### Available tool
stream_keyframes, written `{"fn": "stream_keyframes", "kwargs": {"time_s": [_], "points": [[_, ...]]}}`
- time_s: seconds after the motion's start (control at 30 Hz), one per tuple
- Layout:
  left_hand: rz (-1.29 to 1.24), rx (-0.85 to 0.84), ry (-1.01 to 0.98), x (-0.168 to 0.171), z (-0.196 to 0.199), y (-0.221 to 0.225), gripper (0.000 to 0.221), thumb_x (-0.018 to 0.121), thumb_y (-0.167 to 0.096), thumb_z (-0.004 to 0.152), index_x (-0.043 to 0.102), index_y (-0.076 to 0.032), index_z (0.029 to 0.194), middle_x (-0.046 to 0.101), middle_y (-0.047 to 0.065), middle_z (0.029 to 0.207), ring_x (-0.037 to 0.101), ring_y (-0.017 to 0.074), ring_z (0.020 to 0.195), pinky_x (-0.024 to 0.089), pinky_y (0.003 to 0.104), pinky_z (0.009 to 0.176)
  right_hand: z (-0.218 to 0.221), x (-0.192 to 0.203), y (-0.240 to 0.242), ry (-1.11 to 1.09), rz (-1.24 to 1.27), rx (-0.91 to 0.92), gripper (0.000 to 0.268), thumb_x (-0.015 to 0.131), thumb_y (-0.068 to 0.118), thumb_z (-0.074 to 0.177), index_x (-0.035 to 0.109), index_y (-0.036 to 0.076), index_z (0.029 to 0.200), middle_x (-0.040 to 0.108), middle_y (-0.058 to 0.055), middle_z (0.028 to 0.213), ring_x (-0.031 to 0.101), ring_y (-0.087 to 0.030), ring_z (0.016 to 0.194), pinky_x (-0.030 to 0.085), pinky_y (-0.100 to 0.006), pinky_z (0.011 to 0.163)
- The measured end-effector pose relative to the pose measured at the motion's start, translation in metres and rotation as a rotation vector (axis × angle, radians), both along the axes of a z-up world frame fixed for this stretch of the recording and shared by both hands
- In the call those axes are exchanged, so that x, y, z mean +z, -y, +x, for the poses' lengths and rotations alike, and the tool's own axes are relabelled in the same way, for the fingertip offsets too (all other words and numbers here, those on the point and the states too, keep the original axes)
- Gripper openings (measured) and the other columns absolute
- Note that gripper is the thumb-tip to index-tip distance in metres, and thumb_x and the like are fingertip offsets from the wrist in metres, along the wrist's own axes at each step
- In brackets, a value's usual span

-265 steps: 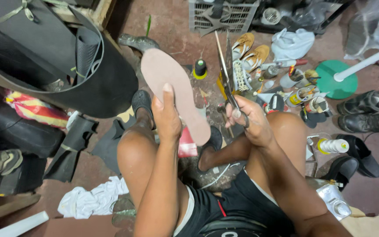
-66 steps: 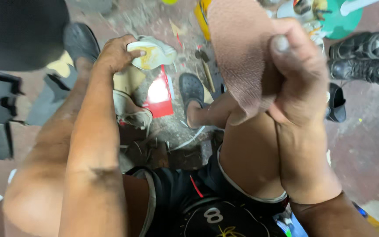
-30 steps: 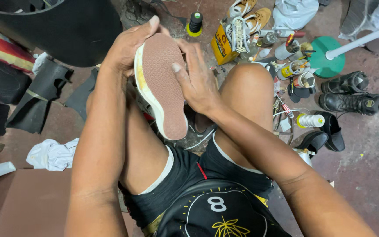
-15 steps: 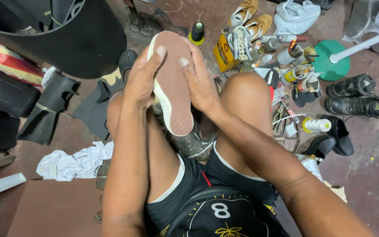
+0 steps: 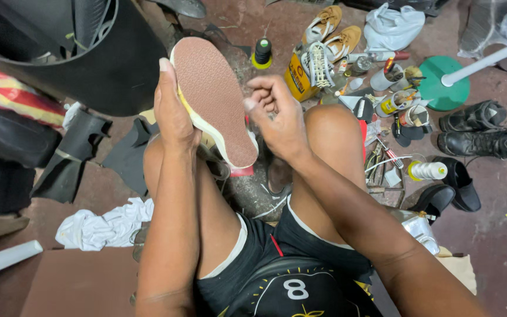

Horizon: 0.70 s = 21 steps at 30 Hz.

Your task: The person traces the outline of a shoe sole onto a piece of material with a marker, cuts the material using scissors, and places the cut piece onto the bottom of a shoe.

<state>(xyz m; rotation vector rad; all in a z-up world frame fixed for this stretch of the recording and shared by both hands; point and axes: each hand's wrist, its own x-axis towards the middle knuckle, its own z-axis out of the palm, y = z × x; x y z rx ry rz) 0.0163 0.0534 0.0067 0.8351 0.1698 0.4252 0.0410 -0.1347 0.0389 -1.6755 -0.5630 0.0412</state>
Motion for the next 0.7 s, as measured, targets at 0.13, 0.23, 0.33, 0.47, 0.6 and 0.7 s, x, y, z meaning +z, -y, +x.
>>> {"fn": "stream_keyframes", "kwargs": {"time_s": [0.13,0.23,0.33,0.47,0.6,0.7], "points": [[-0.007,0.010,0.079,-0.013,0.003,0.002,0.055,0.043,-0.046,0.112,0.063,0.003,0.128,0.070,0.012,0.117,0.068,0.0210,0.104,0.055,0.037,0.093,-0.007,0.002,-0.008,-0.044,-0.034,0.009,0.025,0.074,0.006,0.097,0.058,0.002,0.117,0.056,0.005,0.082,0.048,-0.002,0.072,0.044,-0.020,0.064],[0.001,0.134,0.143,-0.020,0.011,0.003,0.070,0.032,-0.055,0.111,0.063,0.005,0.131,0.070,0.013,0.117,0.066,0.0188,0.107,0.052,0.034,0.100,-0.006,0.004,-0.011,-0.060,-0.014,0.044,0.024,0.073,0.005,0.100,0.057,0.002,0.117,0.055,0.004,0.079,0.048,-0.002,0.069,0.043,-0.020,0.062],[0.053,0.211,0.113,-0.023,0.013,0.003,0.077,0.027,-0.061,0.106,0.060,0.005,0.129,0.071,0.013,0.118,0.067,0.0194,0.110,0.051,0.034,0.102,-0.009,0.008,-0.011,-0.019,-0.062,0.043,0.028,0.073,0.006,0.099,0.055,0.003,0.121,0.056,0.004,0.074,0.050,-0.002,0.066,0.044,-0.021,0.060],[0.046,0.236,0.086,-0.025,0.011,0.005,0.077,0.027,-0.061,0.107,0.059,0.005,0.130,0.071,0.013,0.117,0.066,0.0193,0.109,0.051,0.035,0.101,-0.016,0.020,-0.008,0.113,-0.143,0.052,0.042,0.074,0.006,0.096,0.053,0.003,0.132,0.057,0.002,0.071,0.052,-0.003,0.062,0.045,-0.021,0.057],[0.119,0.247,0.092,-0.014,0.008,0.005,0.076,0.030,-0.061,0.108,0.061,0.005,0.129,0.070,0.011,0.116,0.065,0.0179,0.108,0.051,0.033,0.100,-0.021,0.026,-0.010,0.077,-0.193,0.029,0.046,0.073,0.006,0.095,0.053,0.004,0.137,0.056,0.003,0.070,0.052,-0.002,0.061,0.046,-0.021,0.057],[0.102,0.205,0.126,-0.004,0.001,0.010,0.065,0.041,-0.055,0.108,0.063,0.002,0.127,0.070,0.010,0.116,0.066,0.0175,0.105,0.052,0.033,0.097,-0.023,0.025,-0.016,0.011,-0.066,0.016,0.041,0.069,0.004,0.099,0.053,0.004,0.137,0.052,0.003,0.071,0.049,-0.001,0.062,0.043,-0.021,0.056]]}}
